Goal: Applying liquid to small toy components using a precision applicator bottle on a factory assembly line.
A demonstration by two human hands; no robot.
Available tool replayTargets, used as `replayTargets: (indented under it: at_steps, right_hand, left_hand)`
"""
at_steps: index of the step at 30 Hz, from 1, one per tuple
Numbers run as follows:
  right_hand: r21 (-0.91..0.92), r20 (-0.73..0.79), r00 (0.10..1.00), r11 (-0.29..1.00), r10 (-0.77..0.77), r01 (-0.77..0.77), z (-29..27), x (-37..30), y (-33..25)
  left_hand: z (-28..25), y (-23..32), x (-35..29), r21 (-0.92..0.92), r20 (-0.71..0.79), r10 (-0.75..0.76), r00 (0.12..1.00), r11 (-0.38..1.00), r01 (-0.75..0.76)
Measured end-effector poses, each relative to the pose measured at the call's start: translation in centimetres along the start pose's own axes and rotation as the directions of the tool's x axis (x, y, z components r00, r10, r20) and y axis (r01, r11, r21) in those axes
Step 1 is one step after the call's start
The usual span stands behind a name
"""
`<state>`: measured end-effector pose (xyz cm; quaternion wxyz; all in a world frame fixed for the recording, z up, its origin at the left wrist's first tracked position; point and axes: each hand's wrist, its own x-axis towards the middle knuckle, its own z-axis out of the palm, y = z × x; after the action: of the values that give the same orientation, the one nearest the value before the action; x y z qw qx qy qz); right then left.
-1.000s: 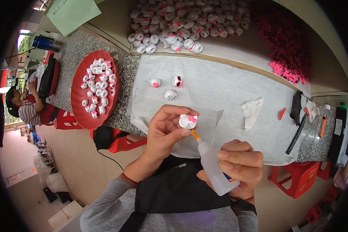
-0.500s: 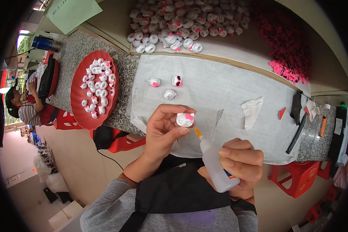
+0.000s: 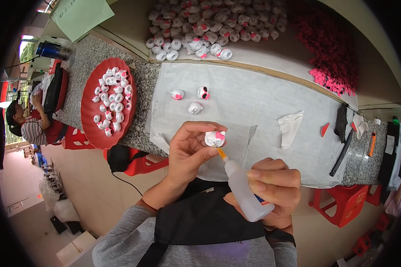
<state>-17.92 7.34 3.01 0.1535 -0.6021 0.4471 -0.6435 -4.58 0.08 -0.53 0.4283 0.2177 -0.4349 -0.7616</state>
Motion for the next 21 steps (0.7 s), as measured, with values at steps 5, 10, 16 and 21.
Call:
replayTargets:
  at_steps: [5,10,16,21]
  right_hand:
    - [0.008,0.013,1.0,1.0,0.0,0.0,-0.12,-0.15,0.2]
    - [0.0,0.015,1.0,1.0,-0.007,0.007,0.16,-0.07,0.22]
    - [0.036,0.038,0.999,0.999,-0.035,0.034,0.32,-0.08,0.3]
    - [0.005,0.031,0.999,1.0,-0.012,0.012,0.12,-0.04,0.17]
  left_hand:
    - [-0.21,-0.25,-0.12,0.041,0.015,0.031,0.999,0.999,-0.031]
    - [-0.44,-0.29,-0.11,0.275,0.081,0.162,0.983,0.945,-0.178]
    - [-0.69,-0.22,-0.11,0.327,0.074,0.15,0.986,0.93,-0.167]
    - [-0.6,-0.17,-0.04,0.324,0.06,0.16,0.985,0.93,-0.171]
